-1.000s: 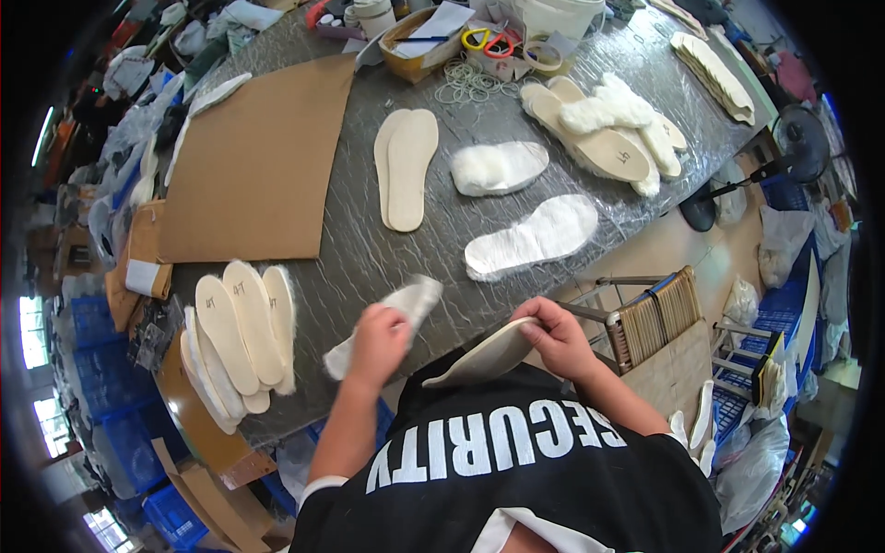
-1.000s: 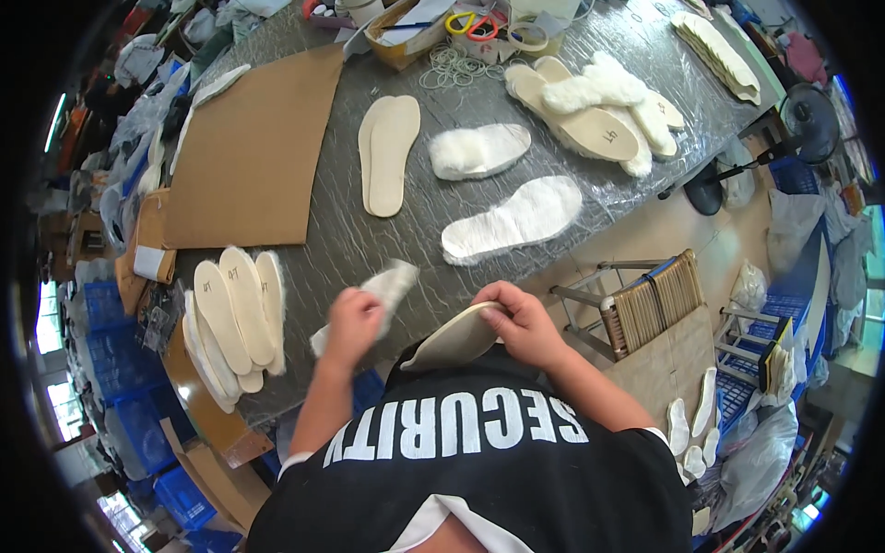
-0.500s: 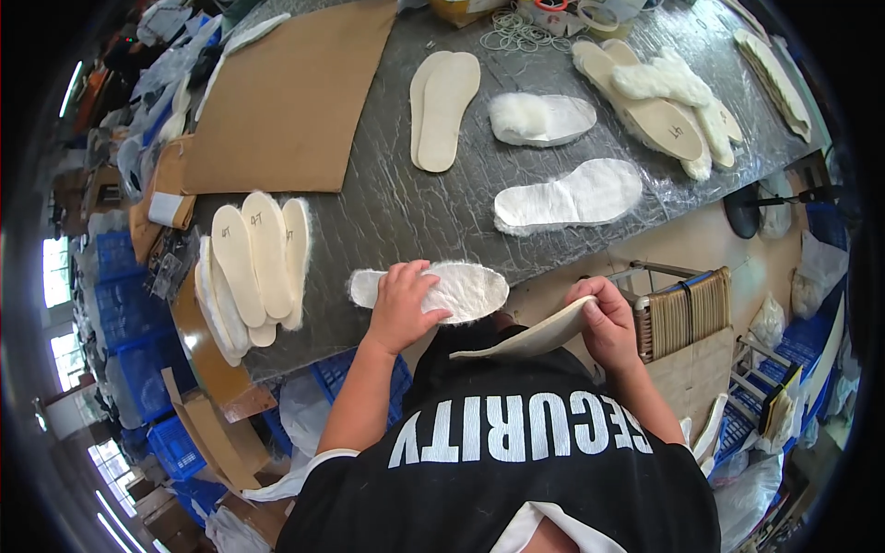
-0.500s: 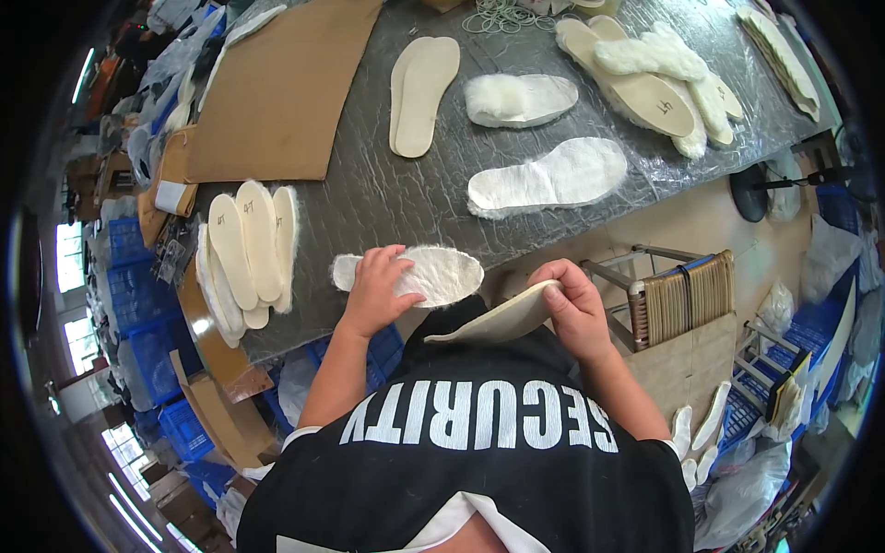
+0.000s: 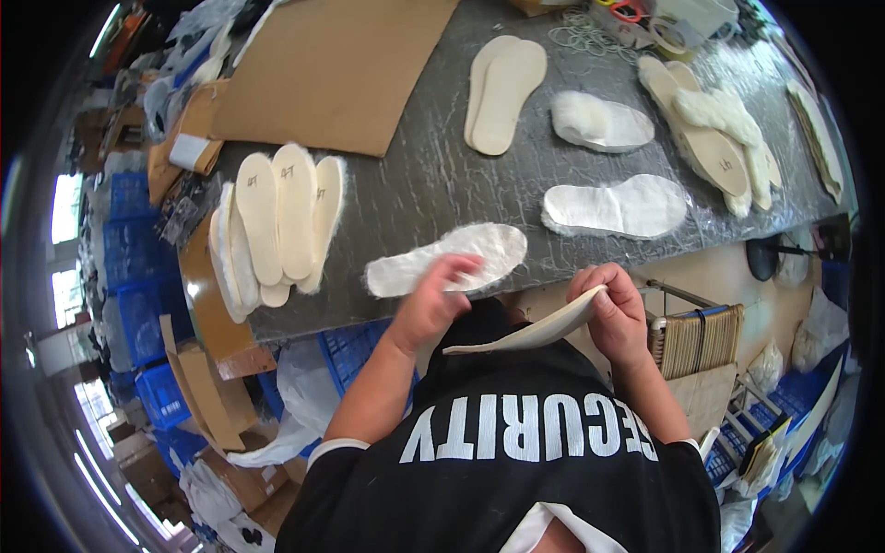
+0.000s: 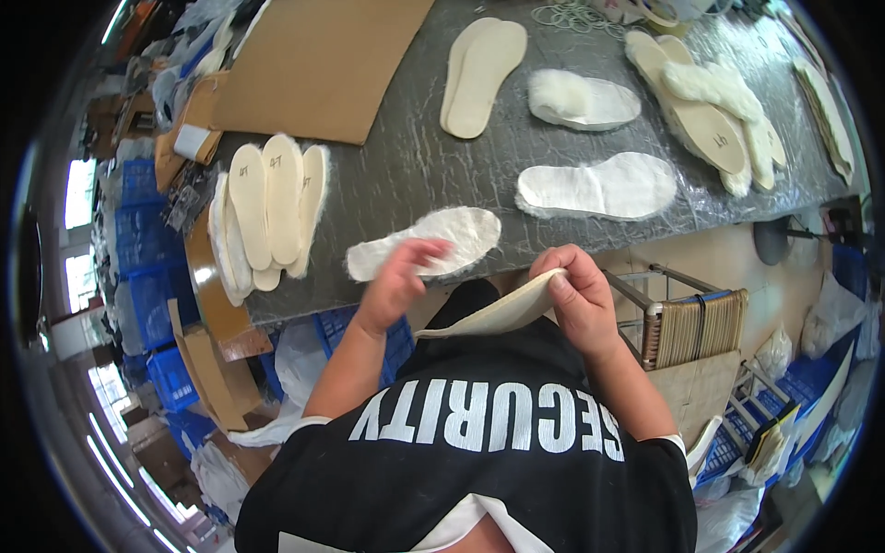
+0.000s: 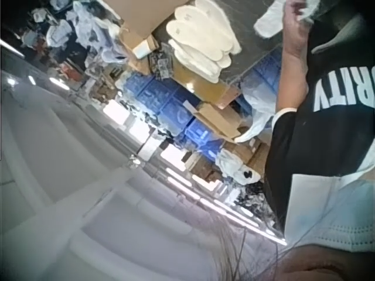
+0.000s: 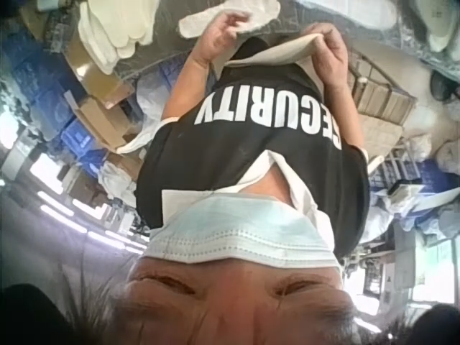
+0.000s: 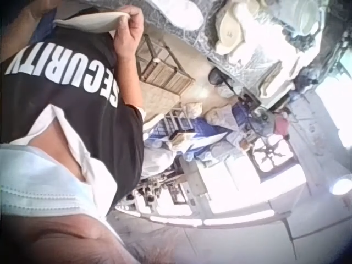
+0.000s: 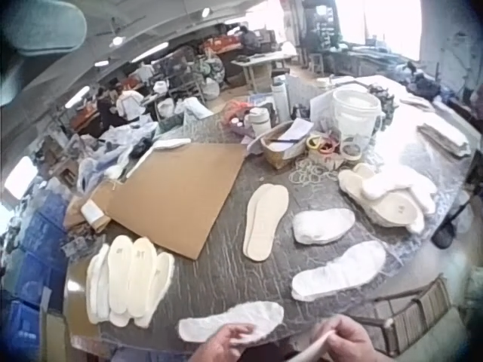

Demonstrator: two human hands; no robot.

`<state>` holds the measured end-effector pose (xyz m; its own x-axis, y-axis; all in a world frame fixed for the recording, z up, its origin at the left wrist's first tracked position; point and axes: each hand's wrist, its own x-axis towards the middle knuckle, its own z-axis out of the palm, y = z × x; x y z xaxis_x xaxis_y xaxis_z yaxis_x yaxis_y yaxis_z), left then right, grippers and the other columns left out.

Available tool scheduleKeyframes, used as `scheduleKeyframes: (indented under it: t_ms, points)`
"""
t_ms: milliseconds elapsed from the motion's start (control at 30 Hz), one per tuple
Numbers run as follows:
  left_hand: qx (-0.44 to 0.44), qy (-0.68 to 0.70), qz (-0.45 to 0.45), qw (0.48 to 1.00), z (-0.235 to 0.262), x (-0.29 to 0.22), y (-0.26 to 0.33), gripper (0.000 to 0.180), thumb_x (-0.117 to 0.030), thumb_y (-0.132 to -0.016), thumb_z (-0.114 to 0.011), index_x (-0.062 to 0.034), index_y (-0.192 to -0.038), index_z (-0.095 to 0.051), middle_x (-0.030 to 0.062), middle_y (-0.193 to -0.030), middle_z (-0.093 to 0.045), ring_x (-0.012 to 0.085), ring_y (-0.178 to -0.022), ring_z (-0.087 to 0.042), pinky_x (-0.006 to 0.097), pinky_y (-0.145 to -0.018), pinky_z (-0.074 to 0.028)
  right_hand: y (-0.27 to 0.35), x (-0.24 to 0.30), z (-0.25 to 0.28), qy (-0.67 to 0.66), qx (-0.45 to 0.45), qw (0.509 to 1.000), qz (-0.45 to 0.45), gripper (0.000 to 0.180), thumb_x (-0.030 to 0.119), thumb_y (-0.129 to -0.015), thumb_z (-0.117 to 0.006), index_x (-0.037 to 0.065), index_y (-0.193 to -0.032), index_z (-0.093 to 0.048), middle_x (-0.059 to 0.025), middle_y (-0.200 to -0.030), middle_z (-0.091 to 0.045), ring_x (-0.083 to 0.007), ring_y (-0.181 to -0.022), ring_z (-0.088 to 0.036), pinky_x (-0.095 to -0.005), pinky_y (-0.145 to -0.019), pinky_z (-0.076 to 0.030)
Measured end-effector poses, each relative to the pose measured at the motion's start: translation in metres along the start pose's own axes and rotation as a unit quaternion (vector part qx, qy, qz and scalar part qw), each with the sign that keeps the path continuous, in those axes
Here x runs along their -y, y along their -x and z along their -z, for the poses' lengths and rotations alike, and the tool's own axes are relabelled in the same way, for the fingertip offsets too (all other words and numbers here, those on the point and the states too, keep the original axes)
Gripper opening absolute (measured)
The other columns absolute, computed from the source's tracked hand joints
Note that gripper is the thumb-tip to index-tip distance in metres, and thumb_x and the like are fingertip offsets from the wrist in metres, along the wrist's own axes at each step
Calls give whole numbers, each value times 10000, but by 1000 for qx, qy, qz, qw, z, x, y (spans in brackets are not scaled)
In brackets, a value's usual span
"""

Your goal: Assembling shoe insoles by aligning and pressing together different material layers.

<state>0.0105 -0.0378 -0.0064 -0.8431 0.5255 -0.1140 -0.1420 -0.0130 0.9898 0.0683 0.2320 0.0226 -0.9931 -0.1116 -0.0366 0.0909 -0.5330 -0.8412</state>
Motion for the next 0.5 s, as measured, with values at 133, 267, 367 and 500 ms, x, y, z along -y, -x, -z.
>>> scheduleKeyframes:
  t_ms: [133, 267, 367, 500]
  points:
    - [226, 231, 114, 939, -32, -12, 4, 837, -463, -699, -818, -28, -1276, -397, 168, -1287, -511, 224, -1151, -524, 385, -1012, -390, -14, -15, -10, 1, 7, 999, 43, 114, 153, -962, -518, 44, -975, -488, -80, -886, -518, -160, -823, -478, -293, -760, -385]
    - [266, 175, 263, 911, -16, -25, 13, 798, -364, -661, -857, -30, -1247, -429, 140, -1274, -491, 227, -1133, -523, 375, -1000, -389, -16, -26, -7, 17, 32, 998, 51, 64, 81, -951, -505, 40, -1001, -505, -85, -962, -546, -150, -898, -505, -296, -813, -411]
    - [211, -193, 104, 953, 12, -39, 28, 706, -250, -595, -883, -50, -1147, -491, 130, -1256, -461, 248, -1150, -492, 351, -985, -389, -14, -29, -8, 19, 15, 998, -61, 291, 45, -912, -558, 49, -1198, -503, -71, -1101, -560, -152, -999, -526, -304, -868, -456]
    - [40, -350, 136, 926, 35, -71, 41, 648, -225, -490, -922, -73, -1000, -553, 140, -1258, -452, 282, -1185, -471, 347, -995, -384, -5, -56, 19, 86, -90, 955, -270, 351, 51, -932, -535, 31, -1276, -467, -62, -1003, -591, -122, -843, -607, -263, -707, -516]
